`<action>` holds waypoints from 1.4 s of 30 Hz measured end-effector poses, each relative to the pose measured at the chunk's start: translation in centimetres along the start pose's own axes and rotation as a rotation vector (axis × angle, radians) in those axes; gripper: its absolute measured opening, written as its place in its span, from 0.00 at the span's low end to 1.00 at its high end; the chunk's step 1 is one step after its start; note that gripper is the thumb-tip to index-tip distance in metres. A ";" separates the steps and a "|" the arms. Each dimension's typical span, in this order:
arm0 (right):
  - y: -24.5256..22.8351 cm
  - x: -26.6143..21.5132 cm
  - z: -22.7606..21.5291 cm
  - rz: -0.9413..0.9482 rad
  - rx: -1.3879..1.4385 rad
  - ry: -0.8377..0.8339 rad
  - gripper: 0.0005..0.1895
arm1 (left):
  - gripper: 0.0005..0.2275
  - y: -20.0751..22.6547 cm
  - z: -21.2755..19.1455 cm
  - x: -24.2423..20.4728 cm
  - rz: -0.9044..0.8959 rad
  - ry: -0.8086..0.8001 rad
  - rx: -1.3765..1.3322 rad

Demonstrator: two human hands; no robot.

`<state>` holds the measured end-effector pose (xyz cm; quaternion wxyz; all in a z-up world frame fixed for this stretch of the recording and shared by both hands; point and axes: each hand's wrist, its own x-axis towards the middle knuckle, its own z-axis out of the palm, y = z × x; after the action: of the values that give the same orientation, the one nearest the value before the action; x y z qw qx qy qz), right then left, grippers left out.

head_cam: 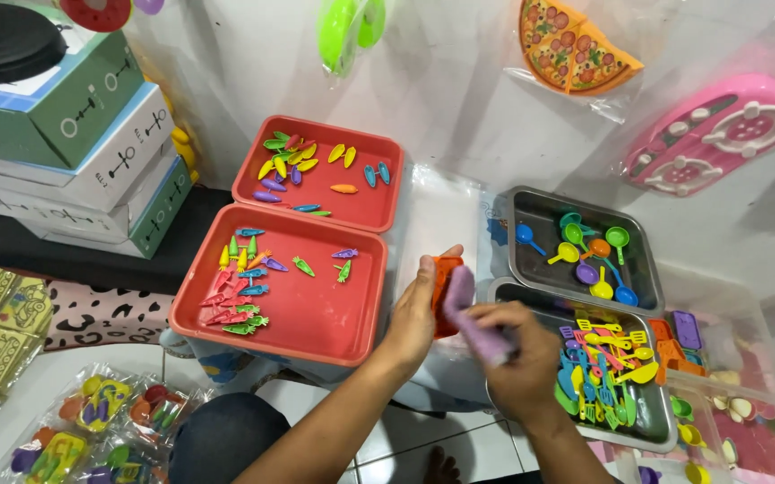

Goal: The person organizes small plastic toys, including toy cutlery and a purple toy camera, into a clear plastic bag. They then wipe an orange toy camera with a purple cloth and place it into a metal tray.

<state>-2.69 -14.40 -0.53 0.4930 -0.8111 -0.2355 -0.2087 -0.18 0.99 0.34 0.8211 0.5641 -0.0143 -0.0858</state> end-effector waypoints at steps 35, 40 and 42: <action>-2.3 0.8 0.9 -0.283 -0.579 -0.084 0.15 | 0.33 1.5 -0.6 0.1 -0.106 -0.049 -0.331; -2.2 1.5 0.0 0.168 -0.201 -0.167 0.19 | 0.33 0.8 -0.9 0.6 -0.179 0.079 -0.152; -0.5 1.1 -0.9 0.168 -0.117 -0.007 0.18 | 0.33 0.7 -0.9 0.7 -0.150 0.089 -0.143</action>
<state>-2.20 -14.80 0.81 0.4597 -0.8562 -0.1555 -0.1773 0.68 1.99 0.65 0.8503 0.5070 0.0706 -0.1224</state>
